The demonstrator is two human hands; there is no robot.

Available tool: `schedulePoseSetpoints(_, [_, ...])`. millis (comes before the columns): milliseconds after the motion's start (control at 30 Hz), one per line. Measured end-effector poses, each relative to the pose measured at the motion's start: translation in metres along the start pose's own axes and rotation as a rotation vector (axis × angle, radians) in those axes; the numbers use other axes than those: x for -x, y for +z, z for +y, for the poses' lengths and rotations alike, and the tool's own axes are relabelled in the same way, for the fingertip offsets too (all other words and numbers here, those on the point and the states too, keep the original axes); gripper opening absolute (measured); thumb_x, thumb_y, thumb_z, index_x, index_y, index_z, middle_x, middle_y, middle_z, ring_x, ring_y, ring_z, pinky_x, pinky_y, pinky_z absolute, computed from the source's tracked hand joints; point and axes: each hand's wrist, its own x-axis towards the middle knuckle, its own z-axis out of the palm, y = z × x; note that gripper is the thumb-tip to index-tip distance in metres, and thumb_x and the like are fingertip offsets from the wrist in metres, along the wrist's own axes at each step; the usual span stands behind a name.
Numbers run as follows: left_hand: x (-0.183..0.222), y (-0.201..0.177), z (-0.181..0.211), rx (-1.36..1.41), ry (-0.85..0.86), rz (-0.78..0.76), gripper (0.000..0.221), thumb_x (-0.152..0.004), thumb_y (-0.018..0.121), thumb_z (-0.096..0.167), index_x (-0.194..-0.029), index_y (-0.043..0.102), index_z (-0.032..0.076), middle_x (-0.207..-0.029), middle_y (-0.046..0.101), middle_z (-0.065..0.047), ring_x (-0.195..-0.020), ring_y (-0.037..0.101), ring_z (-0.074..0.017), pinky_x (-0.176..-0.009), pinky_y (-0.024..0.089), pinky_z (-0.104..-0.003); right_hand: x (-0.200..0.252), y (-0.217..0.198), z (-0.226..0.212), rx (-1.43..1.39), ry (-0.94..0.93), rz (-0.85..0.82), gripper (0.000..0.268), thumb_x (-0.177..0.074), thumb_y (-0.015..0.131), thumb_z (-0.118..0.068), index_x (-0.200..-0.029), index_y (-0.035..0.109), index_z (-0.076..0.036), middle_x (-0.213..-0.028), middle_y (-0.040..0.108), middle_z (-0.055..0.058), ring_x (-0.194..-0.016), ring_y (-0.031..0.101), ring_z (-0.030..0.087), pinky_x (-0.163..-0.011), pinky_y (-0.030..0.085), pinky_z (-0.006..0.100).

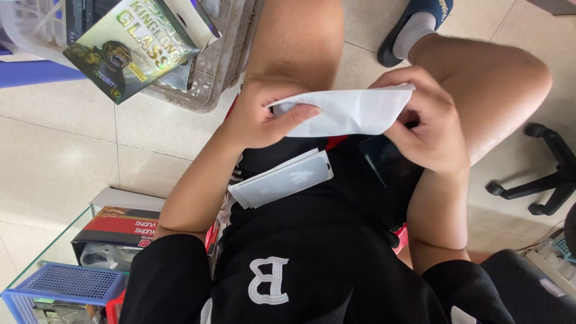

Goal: The recorder is unboxing and sorting various screen protectors from envelopes and boxes.

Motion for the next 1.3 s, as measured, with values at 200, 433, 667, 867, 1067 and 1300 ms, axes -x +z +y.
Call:
schedulePoseSetpoints(200, [0.003, -0.005, -0.004, 0.104, 0.023, 0.048, 0.015, -0.104, 0.074, 0.013, -0.103, 0.074, -0.003, -0.082, 0.07, -0.006, -0.071, 0.061, -0.0106, -0.064, 0.044, -0.027, 0.014, -0.009, -0.014, -0.13, 0.058, 0.199, 0.007, -0.096, 0.063, 0.01, -0.101, 0.059, 0.007, -0.123, 0.058, 0.01, -0.074, 0.055, 0.001, -0.065, 0.044, 0.015])
schedulePoseSetpoints(433, [0.007, -0.014, -0.008, 0.129, -0.01, 0.059, 0.014, -0.103, 0.076, 0.013, -0.102, 0.075, -0.001, -0.081, 0.071, -0.004, -0.071, 0.062, -0.0087, -0.064, 0.046, -0.025, 0.034, -0.003, -0.011, -0.163, -0.003, 0.165, 0.008, -0.111, 0.066, 0.009, -0.108, 0.058, 0.007, -0.122, 0.057, 0.008, -0.084, 0.064, 0.004, -0.066, 0.048, 0.015])
schedulePoseSetpoints(667, [0.006, -0.04, 0.066, -0.158, 0.161, -0.157, 0.036, -0.087, 0.088, 0.021, -0.111, 0.073, 0.0, -0.096, 0.073, -0.009, -0.087, 0.071, -0.0211, -0.078, 0.055, -0.033, 0.033, 0.0, -0.075, 0.446, -0.176, -0.001, 0.018, -0.091, 0.082, -0.007, -0.104, 0.071, -0.002, -0.111, 0.069, 0.005, -0.081, 0.068, 0.016, -0.066, 0.053, 0.028])
schedulePoseSetpoints(867, [0.023, -0.068, 0.079, -0.33, 0.121, -0.256, 0.051, -0.082, 0.093, 0.027, -0.123, 0.073, 0.005, -0.117, 0.074, -0.009, -0.11, 0.071, -0.026, -0.098, 0.055, -0.037, 0.028, 0.009, -0.1, 0.583, -0.362, -0.101, 0.012, -0.093, 0.079, -0.01, -0.098, 0.07, -0.004, -0.104, 0.069, 0.002, -0.081, 0.069, 0.021, -0.067, 0.054, 0.033])
schedulePoseSetpoints(1067, [0.032, -0.035, 0.091, -0.341, 0.29, -0.114, 0.057, -0.081, 0.09, 0.029, -0.126, 0.068, 0.003, -0.122, 0.069, -0.013, -0.112, 0.067, -0.0298, -0.098, 0.052, -0.039, 0.014, 0.029, -0.111, 0.541, -0.512, -0.223, 0.011, -0.092, 0.079, -0.012, -0.096, 0.071, -0.006, -0.101, 0.069, 0.002, -0.077, 0.069, 0.019, -0.063, 0.053, 0.034])
schedulePoseSetpoints(1300, [0.057, -0.007, 0.058, -0.152, 0.314, -0.088, 0.02, -0.085, 0.087, 0.011, -0.101, 0.078, 0.005, -0.093, 0.078, -0.007, -0.084, 0.076, -0.0215, -0.072, 0.059, -0.032, 0.033, 0.015, -0.119, 0.373, -0.446, 0.022, 0.031, -0.086, 0.085, -0.021, -0.108, 0.071, -0.006, -0.097, 0.067, 0.009, -0.079, 0.068, 0.02, -0.062, 0.053, 0.031])
